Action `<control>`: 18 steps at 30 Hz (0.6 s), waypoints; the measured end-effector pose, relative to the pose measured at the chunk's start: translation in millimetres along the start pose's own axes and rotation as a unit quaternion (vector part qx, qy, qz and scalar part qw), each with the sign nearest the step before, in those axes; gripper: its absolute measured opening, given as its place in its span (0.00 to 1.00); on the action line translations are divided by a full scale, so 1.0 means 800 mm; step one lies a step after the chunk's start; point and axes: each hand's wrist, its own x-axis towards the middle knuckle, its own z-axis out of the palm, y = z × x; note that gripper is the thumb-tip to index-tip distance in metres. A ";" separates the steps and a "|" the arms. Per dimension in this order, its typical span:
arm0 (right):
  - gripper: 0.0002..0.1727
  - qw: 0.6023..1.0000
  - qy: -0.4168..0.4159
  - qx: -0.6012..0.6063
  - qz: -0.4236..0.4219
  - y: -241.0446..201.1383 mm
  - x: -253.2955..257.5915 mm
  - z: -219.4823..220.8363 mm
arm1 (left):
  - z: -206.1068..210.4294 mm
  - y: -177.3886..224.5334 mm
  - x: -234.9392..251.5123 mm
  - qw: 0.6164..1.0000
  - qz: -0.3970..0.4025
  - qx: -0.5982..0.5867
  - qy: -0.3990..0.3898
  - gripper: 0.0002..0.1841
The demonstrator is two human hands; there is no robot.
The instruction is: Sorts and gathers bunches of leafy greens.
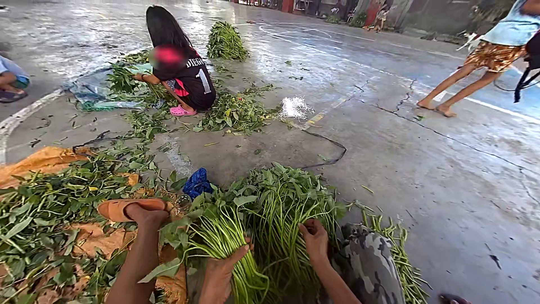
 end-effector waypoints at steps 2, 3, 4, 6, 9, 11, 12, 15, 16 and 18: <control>0.17 0.997 0.002 0.011 -0.071 -0.021 -0.018 0.007 | 0.013 -0.006 -0.002 0.999 0.030 0.041 -0.010 0.21; 0.19 0.995 0.004 0.022 -0.100 -0.033 -0.026 0.011 | 0.018 -0.010 -0.003 0.997 0.043 0.056 -0.017 0.21; 0.19 0.991 -0.001 0.028 -0.127 -0.045 -0.032 0.014 | 0.023 -0.014 -0.003 0.996 0.053 0.067 -0.026 0.22; 0.18 0.983 -0.039 0.023 -0.178 -0.066 -0.040 0.020 | 0.027 -0.019 -0.002 0.993 0.071 0.080 -0.052 0.24; 0.15 0.967 -0.141 0.025 -0.209 -0.091 -0.054 0.026 | 0.028 -0.018 -0.002 0.988 0.083 0.123 -0.054 0.30; 0.13 0.954 -0.184 0.037 -0.233 -0.097 -0.061 0.032 | 0.030 -0.015 -0.005 0.984 0.082 0.154 -0.039 0.33; 0.12 0.949 -0.193 0.041 -0.245 -0.097 -0.063 0.036 | 0.029 -0.014 -0.006 0.983 0.081 0.160 -0.035 0.34; 0.12 0.947 -0.196 0.022 -0.254 -0.096 -0.067 0.041 | 0.022 -0.012 -0.010 0.988 0.063 0.135 -0.043 0.36; 0.12 0.948 -0.194 0.010 -0.252 -0.094 -0.070 0.044 | 0.020 -0.011 -0.013 0.990 0.048 0.120 -0.047 0.37; 0.13 0.950 -0.190 -0.010 -0.247 -0.088 -0.078 0.052 | 0.018 -0.008 -0.020 0.995 0.016 0.093 -0.035 0.35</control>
